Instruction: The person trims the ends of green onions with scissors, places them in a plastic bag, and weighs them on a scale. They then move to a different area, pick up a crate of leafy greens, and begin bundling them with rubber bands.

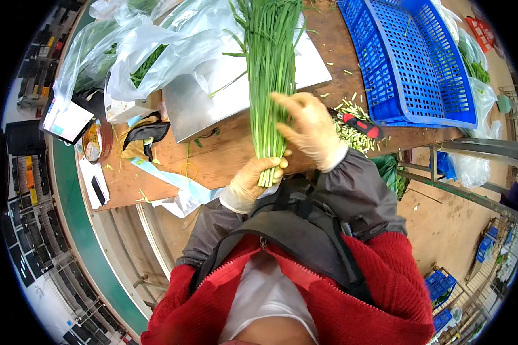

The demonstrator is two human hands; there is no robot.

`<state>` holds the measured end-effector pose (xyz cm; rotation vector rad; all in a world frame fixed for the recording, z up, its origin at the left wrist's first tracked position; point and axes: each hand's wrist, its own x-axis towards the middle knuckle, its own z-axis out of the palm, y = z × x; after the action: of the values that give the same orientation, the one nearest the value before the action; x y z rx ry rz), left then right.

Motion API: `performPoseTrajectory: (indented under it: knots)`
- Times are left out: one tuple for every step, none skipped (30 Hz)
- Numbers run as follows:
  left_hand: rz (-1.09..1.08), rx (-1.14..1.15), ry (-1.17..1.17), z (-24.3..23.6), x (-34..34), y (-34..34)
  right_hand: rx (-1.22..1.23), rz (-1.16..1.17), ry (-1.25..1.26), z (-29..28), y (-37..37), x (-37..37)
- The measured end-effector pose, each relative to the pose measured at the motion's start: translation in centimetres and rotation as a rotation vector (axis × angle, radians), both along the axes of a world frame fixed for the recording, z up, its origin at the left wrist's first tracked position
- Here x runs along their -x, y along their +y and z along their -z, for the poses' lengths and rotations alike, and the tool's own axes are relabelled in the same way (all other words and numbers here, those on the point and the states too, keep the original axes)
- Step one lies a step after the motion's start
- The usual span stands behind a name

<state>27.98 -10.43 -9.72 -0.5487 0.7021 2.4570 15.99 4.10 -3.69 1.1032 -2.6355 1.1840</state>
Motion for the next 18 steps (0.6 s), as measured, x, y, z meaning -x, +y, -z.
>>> performPoseTrajectory:
  knots:
    - [0.011,0.032,0.004,-0.3,0.4,0.1,-0.129,-0.080,0.038,-0.4,-0.2,0.6]
    - [0.014,0.038,0.008,-0.6,0.7,0.3,-0.146,-0.105,0.079,1.0,-0.3,1.4]
    - [0.017,0.061,0.008,-0.7,0.6,0.3,-0.062,-0.086,0.062,0.9,-0.4,2.0]
    - [0.021,0.083,0.008,-0.7,0.5,0.2,0.021,-0.067,0.044,0.6,-0.1,2.6]
    - [0.025,0.104,0.008,-0.8,0.6,0.2,0.104,-0.048,0.027,0.2,0.4,3.2]
    - [-0.002,0.136,0.011,-0.8,0.2,0.1,0.241,0.056,-0.026,-0.8,1.5,3.5]
    - [-0.019,0.170,-0.006,-0.8,-0.6,-0.4,0.375,0.148,-0.088,-2.1,3.2,3.9]
    - [-0.013,0.192,-0.010,-0.9,-0.6,-0.6,0.052,0.270,0.153,-3.5,6.3,4.8]
    - [-0.008,0.214,-0.009,-1.0,-0.3,-0.4,-0.273,0.385,0.398,-5.0,8.0,5.3]
    - [0.027,0.255,0.001,-1.2,-0.1,-0.5,-0.289,0.311,0.371,-4.9,7.9,4.8]
    - [0.060,0.295,0.010,-1.3,-0.1,-1.0,-0.305,0.235,0.344,-4.4,7.2,4.4]
    - [0.103,0.341,0.019,-1.8,-0.1,-1.3,-0.513,-0.028,0.415,-3.3,4.8,3.6]
    - [0.179,0.383,0.032,-2.5,-0.2,-1.8,-0.664,-0.323,0.465,-2.0,2.3,2.8]
    - [0.266,0.418,0.064,-3.4,0.1,-2.2,-0.449,-0.509,0.567,0.0,0.8,2.3]
    - [0.335,0.463,0.080,-4.4,-0.3,-3.0,-0.449,-0.603,0.465,-0.4,-1.3,0.8]
    - [0.424,0.455,0.097,-5.5,-1.0,-3.8,-0.196,-0.685,0.570,0.4,-3.8,1.6]
    - [0.410,0.387,0.112,-7.1,-1.2,-5.1,-0.279,-0.706,0.484,0.2,-4.1,1.7]
    - [0.377,0.329,0.106,-9.0,-1.7,-7.0,-0.342,-0.748,0.391,-1.0,-5.3,1.6]
